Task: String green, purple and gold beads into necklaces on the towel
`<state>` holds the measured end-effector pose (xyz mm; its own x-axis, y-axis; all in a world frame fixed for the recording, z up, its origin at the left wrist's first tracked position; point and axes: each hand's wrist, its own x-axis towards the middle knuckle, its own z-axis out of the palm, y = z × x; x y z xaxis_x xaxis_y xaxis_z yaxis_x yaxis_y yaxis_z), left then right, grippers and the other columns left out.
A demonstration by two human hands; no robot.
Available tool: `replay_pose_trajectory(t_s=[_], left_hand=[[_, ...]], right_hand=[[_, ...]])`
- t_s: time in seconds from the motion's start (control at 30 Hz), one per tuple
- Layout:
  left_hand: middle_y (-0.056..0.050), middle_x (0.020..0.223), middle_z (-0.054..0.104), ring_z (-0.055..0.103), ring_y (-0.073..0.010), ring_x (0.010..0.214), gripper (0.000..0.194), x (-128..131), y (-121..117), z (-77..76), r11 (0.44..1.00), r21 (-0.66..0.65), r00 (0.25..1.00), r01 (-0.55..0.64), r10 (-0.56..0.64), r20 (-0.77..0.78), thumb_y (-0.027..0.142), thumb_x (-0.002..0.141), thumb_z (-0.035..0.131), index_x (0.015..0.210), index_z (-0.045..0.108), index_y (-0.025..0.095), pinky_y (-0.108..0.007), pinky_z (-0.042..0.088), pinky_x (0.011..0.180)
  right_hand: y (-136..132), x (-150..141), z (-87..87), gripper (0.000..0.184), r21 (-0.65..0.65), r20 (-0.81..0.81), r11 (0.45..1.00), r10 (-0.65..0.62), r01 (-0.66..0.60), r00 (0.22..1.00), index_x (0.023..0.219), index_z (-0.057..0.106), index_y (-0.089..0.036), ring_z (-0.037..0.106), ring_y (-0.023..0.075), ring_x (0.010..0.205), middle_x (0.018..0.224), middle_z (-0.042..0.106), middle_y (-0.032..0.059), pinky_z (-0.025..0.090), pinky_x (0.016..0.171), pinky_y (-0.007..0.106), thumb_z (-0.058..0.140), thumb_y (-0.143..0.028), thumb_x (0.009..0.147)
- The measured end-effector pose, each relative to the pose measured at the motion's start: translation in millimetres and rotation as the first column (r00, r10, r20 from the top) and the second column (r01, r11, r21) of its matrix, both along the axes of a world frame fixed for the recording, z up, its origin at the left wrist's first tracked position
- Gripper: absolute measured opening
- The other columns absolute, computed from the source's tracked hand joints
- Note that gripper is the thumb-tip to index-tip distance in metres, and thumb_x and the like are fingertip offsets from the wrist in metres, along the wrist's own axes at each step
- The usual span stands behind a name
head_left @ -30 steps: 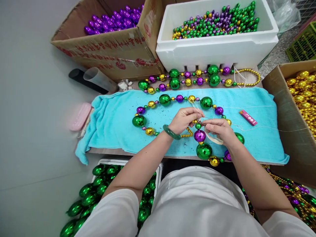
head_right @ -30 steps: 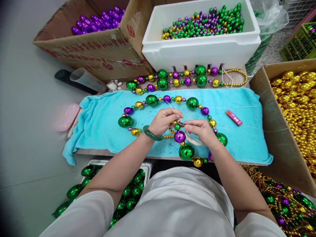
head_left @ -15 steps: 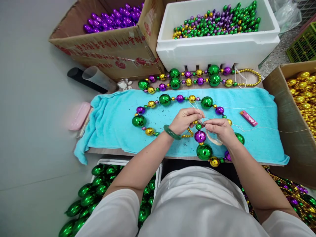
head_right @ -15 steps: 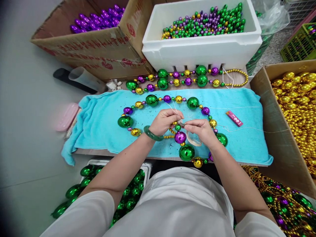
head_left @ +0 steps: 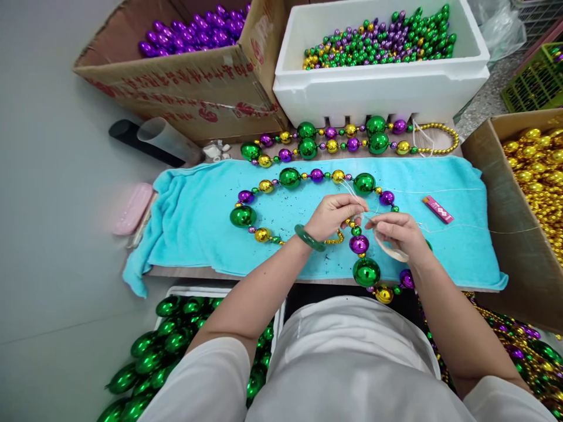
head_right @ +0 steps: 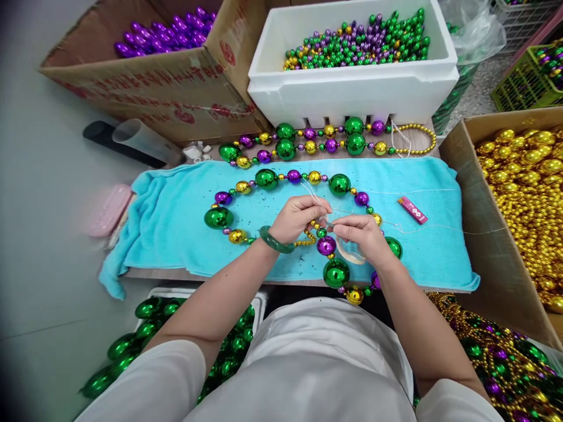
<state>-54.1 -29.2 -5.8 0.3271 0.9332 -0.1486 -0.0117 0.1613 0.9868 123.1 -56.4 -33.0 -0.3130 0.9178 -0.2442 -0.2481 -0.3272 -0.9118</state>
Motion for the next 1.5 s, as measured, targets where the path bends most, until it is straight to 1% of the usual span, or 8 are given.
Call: replay_pose_trajectory(t_s=[0.13,0.23,0.37,0.43,0.6,0.7,1.2,1.5], left_hand=[[0.000,0.065,0.062,0.055,-0.0068,0.052,0.017,-2.0,-0.2,-3.4,1.000,-0.016,1.000,-0.027,0.027,-0.008,0.031,0.074,0.065,0.076,0.066,0.014,-0.016,0.032,0.039],[0.000,0.065,0.060,0.049,-0.0052,0.050,0.016,-3.4,0.8,-9.0,0.997,-0.019,0.997,-0.080,0.080,0.005,0.031,0.076,0.064,0.079,0.066,0.015,-0.015,0.031,0.037],[0.001,0.068,0.057,0.042,-0.0035,0.047,0.019,-3.9,1.1,-14.7,0.990,-0.040,0.989,-0.138,0.140,0.047,0.034,0.080,0.062,0.088,0.066,0.018,-0.014,0.029,0.036],[0.002,0.069,0.055,0.042,-0.0038,0.048,0.020,-1.4,-0.2,-13.9,0.984,-0.058,0.984,-0.169,0.171,0.042,0.033,0.081,0.060,0.095,0.065,0.019,-0.014,0.029,0.036],[0.002,0.071,0.052,0.044,-0.0048,0.050,0.024,13.4,-6.8,-3.8,0.974,-0.020,0.974,-0.226,0.226,-0.008,0.026,0.083,0.058,0.107,0.061,0.021,-0.014,0.033,0.037],[0.003,0.074,0.051,0.044,-0.0044,0.049,0.025,20.7,-10.7,1.7,0.972,0.035,0.971,-0.234,0.235,-0.045,0.023,0.082,0.059,0.107,0.060,0.021,-0.016,0.037,0.038],[0.003,0.076,0.054,0.042,-0.0023,0.045,0.021,18.6,-8.8,-0.7,0.960,0.007,0.951,-0.279,0.278,-0.133,0.025,0.080,0.062,0.100,0.061,0.020,-0.017,0.039,0.041],[-0.001,0.085,0.056,0.051,-0.0045,0.051,0.025,8.4,-3.2,-6.0,0.984,-0.058,0.967,-0.168,0.153,-0.206,0.034,0.084,0.057,0.103,0.059,0.018,-0.019,0.040,0.047]], right_hand=[[-0.6,29.8,3.3,0.033,0.110,0.159,0.981,-0.175,0.159,0.972,0.088,0.076,-0.021,0.049,0.0113,0.053,0.074,0.067,0.0044,0.036,0.048,0.026,0.070,-0.048,0.070],[-2.9,67.8,-6.0,0.036,0.388,0.479,0.857,-0.501,0.338,0.721,0.093,0.074,-0.019,0.055,0.0156,0.064,0.081,0.068,0.0063,0.043,0.058,0.030,0.067,-0.048,0.073],[-12.0,105.8,-22.9,0.040,0.563,0.798,0.826,-0.546,0.005,0.257,0.094,0.074,-0.018,0.059,0.0265,0.085,0.090,0.067,0.0113,0.046,0.078,0.044,0.064,-0.052,0.075],[-17.1,104.1,-20.5,0.042,0.581,0.808,0.806,-0.554,-0.115,0.198,0.097,0.073,-0.018,0.057,0.0307,0.096,0.100,0.065,0.0144,0.043,0.085,0.049,0.064,-0.052,0.075],[-17.4,42.9,15.0,0.033,0.554,0.644,0.825,-0.342,-0.108,0.685,0.104,0.067,-0.022,0.061,0.0199,0.084,0.102,0.067,0.0079,0.049,0.069,0.034,0.064,-0.044,0.081],[-9.7,6.8,27.9,0.030,0.508,0.563,0.845,-0.179,-0.168,0.807,0.102,0.066,-0.021,0.060,0.0168,0.079,0.100,0.066,0.0063,0.049,0.064,0.031,0.067,-0.040,0.079],[3.5,-14.6,14.6,0.006,0.489,0.461,0.871,-0.219,-0.040,0.860,0.069,0.067,-0.020,0.059,0.0153,0.075,0.076,0.064,0.0015,0.045,0.070,0.030,0.066,-0.022,0.075],[11.1,-14.1,3.5,0.011,0.585,0.578,0.800,-0.294,-0.136,0.761,0.073,0.058,-0.020,0.056,0.0180,0.078,0.081,0.061,0.0045,0.043,0.073,0.032,0.053,-0.018,0.082]])
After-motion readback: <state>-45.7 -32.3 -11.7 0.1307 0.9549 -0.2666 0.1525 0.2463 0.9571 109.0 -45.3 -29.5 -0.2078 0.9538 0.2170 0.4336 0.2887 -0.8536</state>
